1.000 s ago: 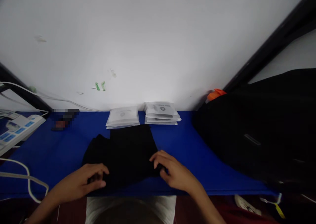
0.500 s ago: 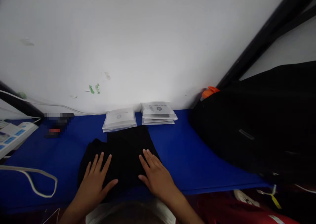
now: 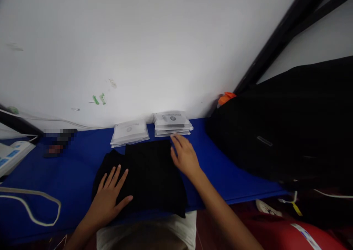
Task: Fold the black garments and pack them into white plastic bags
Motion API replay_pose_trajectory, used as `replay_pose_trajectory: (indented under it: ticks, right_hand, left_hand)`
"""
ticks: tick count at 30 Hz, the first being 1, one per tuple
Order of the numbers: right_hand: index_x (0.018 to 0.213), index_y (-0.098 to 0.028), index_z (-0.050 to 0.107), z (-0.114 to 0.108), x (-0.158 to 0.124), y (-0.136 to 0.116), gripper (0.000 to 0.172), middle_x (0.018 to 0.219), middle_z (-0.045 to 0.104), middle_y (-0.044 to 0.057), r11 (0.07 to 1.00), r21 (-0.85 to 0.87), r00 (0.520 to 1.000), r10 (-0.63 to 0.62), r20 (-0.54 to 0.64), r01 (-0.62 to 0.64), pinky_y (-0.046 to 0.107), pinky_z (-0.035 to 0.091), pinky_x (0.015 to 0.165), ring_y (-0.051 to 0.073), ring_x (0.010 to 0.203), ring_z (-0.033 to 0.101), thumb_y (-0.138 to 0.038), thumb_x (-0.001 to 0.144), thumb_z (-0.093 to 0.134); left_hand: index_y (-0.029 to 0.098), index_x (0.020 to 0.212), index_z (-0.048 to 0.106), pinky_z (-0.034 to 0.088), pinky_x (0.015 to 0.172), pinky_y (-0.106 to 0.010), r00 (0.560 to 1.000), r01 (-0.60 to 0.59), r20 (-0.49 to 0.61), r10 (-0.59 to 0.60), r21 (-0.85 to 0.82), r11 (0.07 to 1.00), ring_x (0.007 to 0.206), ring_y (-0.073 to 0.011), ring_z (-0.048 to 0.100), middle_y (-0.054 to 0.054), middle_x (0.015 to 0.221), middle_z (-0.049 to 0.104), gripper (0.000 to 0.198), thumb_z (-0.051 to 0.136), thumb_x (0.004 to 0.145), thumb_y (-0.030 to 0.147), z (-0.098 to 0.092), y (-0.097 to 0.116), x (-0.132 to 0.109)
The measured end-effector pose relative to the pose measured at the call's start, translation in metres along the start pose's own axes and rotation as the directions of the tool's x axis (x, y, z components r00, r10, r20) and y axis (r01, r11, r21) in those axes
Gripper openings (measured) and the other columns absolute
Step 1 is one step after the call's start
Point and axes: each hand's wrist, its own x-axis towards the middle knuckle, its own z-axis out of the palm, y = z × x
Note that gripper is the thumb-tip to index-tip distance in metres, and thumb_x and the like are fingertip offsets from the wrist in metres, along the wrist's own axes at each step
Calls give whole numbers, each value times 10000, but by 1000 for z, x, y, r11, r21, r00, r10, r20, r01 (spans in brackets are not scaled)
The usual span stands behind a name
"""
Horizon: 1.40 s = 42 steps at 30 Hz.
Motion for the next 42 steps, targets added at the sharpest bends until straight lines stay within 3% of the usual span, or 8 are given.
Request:
replay_pose_trajectory:
  ticks: [6,12,15,18,23,26,31,42]
  right_hand:
    - [1356,-93,464,30,84,56,567,1368,532,200,950,-313,998,31,50,-14,471,409,1009,346,1246,483,-117,793,533]
    - [1132,-111,618,26,104,62,340,1080,662,189,939,-342,997,-1,80,29,419,431,826,336,989,550,-146,796,573]
    - [1198,-136,601,11,91,38,359,1158,646,166,940,-335,997,-43,70,64,419,412,847,327,1029,527,-148,846,536]
    - [1296,-163,555,1,63,-10,417,1231,625,143,952,-244,983,-175,62,185,422,399,879,317,1095,513,-113,889,475]
    - [1281,-157,562,6,10,-75,372,1178,655,132,937,-68,926,-326,187,344,400,447,824,279,1016,562,-131,922,468]
    - [1249,-135,576,8,-13,-70,345,1169,654,137,932,-6,917,-357,177,363,405,463,856,269,1004,570,-142,920,470]
    - [1039,-159,646,-2,-32,-37,266,923,678,102,965,54,961,-260,96,256,350,476,709,218,811,575,-103,942,404]
    - [963,-168,588,-8,-28,-56,181,800,617,61,917,215,930,-358,76,336,304,441,630,191,731,523,-147,954,408]
  left_hand:
    - [281,1545,161,299,1104,-573,1000,19,-22,-19,-9,1000,1442,-359,267,-124,1596,230,784,471,906,611,0,0,-4]
    - [296,1538,189,290,1099,-601,998,63,0,-63,-70,996,1442,-370,263,-144,1586,255,785,502,891,612,3,-3,-8]
    - [256,1532,203,369,1051,-590,986,148,-54,-158,-163,976,1388,-391,361,-188,1558,294,874,577,836,630,-6,1,-1]
    - [228,1513,209,436,1012,-555,939,169,-247,-241,-277,946,1351,-362,410,-183,1528,328,830,607,857,545,-23,15,16]
    - [231,1125,592,435,1018,-484,864,-114,-503,2,-192,975,1222,-282,515,-110,1304,562,199,546,933,215,-42,34,48]
    - [218,921,617,452,959,-451,881,-187,-466,87,-173,967,1096,-245,579,-65,1099,664,184,474,933,104,-42,25,54]
    - [210,921,614,454,918,-448,880,-131,-475,25,-191,973,1067,-254,583,-74,1052,666,118,510,931,156,-47,7,53]
    - [185,967,657,470,837,-372,863,-394,-423,277,-218,893,919,-205,604,-59,953,675,176,490,942,137,-46,66,75]
